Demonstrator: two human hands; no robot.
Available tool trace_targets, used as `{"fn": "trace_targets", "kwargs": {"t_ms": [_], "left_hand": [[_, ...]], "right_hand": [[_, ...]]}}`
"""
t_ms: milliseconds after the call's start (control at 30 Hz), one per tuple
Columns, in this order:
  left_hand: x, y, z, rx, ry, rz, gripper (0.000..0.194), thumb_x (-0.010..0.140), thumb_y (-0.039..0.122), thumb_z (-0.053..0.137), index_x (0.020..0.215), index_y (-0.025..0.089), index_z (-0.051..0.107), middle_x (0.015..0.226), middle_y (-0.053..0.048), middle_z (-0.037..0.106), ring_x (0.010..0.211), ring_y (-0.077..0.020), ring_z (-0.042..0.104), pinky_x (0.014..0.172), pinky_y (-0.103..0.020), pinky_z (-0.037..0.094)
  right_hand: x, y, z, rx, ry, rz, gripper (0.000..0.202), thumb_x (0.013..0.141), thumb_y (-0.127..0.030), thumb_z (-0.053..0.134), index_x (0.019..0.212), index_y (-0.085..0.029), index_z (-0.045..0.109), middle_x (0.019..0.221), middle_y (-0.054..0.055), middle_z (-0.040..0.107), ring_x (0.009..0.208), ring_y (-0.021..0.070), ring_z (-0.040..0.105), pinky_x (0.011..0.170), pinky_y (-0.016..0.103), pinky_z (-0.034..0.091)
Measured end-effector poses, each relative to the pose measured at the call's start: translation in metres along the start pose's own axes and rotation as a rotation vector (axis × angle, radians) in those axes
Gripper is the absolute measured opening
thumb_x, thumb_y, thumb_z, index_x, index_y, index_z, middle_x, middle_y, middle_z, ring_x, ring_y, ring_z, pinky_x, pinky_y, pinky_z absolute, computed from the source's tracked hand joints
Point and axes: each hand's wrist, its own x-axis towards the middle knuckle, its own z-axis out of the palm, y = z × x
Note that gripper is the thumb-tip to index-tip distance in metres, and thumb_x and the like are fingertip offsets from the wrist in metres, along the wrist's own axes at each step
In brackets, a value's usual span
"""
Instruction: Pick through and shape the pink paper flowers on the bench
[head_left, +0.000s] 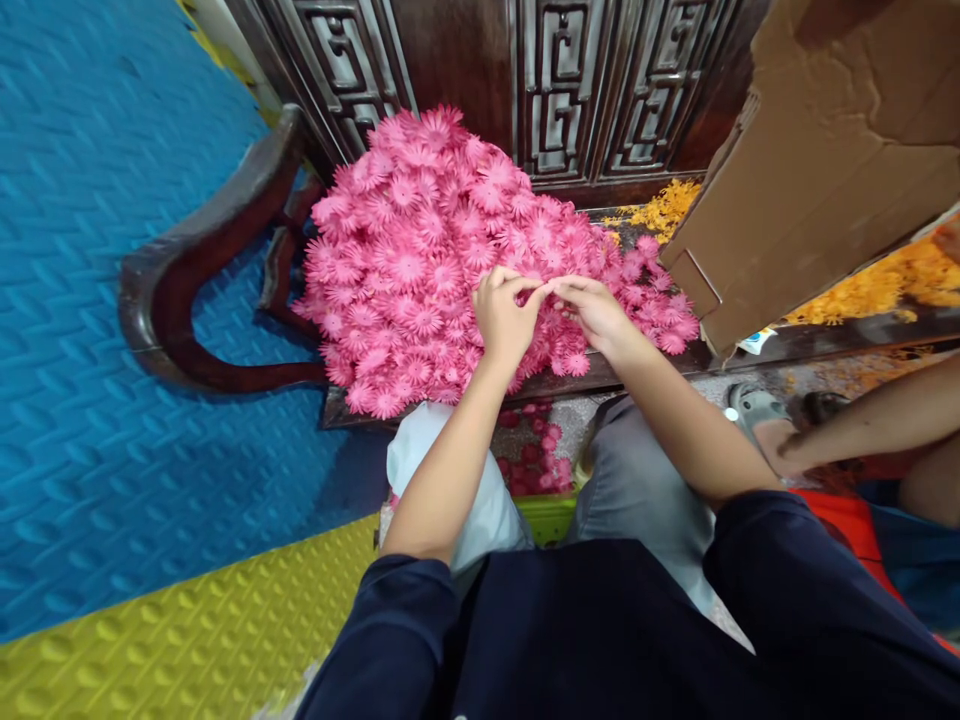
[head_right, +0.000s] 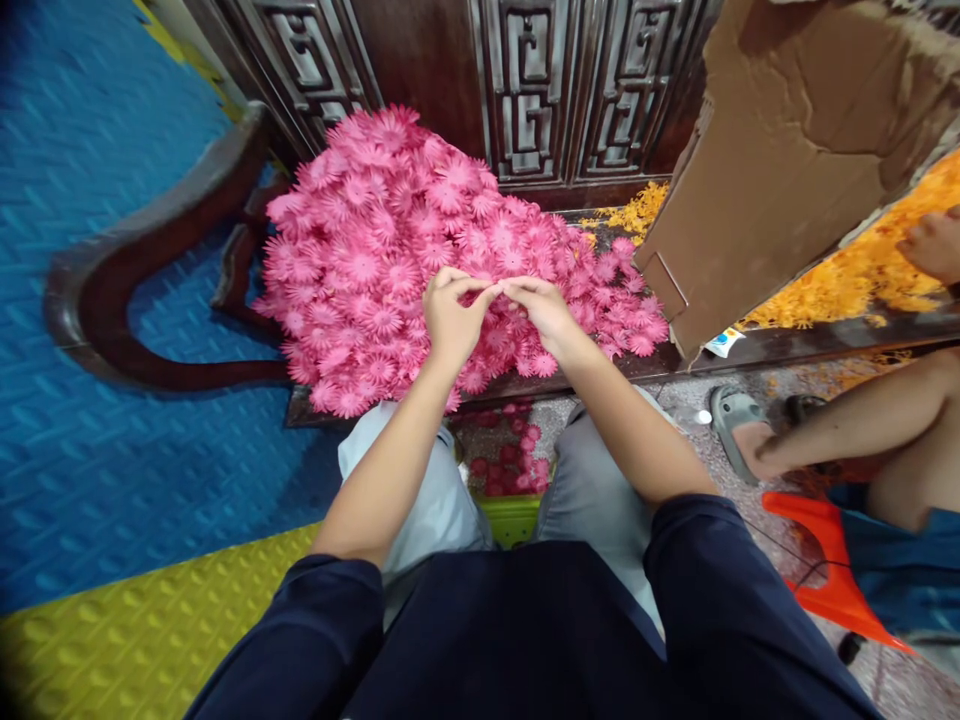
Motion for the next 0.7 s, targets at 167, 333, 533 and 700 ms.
{"fn": "trace_targets", "kwargs": {"t_ms": [167,333,533,700], "left_hand": [[0.003,-0.001,-0.002,-0.193,-0.036,-0.015,0.004,0.073,0.026,0.071,0.072,0.023,0.069,0.08,-0.001,0.061,0.082,-0.0152,0.057,0.081,-0.029,0.045],[0.003,0.001,-0.007,-0.209,-0.073,0.03,0.005,0.07,0.023,0.072,0.074,0.022,0.069,0.082,0.0,0.065,0.084,-0.0157,0.06,0.083,-0.029,0.046],[0.002,0.003,-0.008,-0.144,-0.046,0.036,0.004,0.074,0.027,0.069,0.074,0.023,0.069,0.084,0.0,0.067,0.087,-0.0164,0.06,0.086,-0.03,0.045],[0.003,-0.001,-0.005,-0.193,-0.047,-0.009,0.005,0.075,0.027,0.067,0.074,0.023,0.069,0.081,0.0,0.068,0.083,-0.0154,0.061,0.082,-0.029,0.045]], "right_hand": [[-0.003,-0.005,0.0,-0.041,-0.032,-0.012,0.019,0.054,-0.034,0.077,0.067,-0.023,0.069,0.072,-0.004,0.066,0.061,0.0079,0.051,0.06,0.022,0.044],[-0.008,-0.011,0.002,0.031,-0.049,0.02,0.017,0.058,-0.029,0.075,0.071,-0.022,0.069,0.073,-0.003,0.066,0.062,0.007,0.053,0.062,0.022,0.045],[-0.008,-0.009,0.003,0.001,-0.031,0.002,0.017,0.057,-0.031,0.076,0.07,-0.022,0.069,0.072,-0.003,0.066,0.063,0.0081,0.052,0.064,0.023,0.045],[-0.004,-0.004,0.001,-0.024,-0.052,-0.034,0.019,0.063,-0.037,0.075,0.072,-0.022,0.068,0.075,-0.003,0.065,0.064,0.0074,0.052,0.066,0.024,0.044]]}}
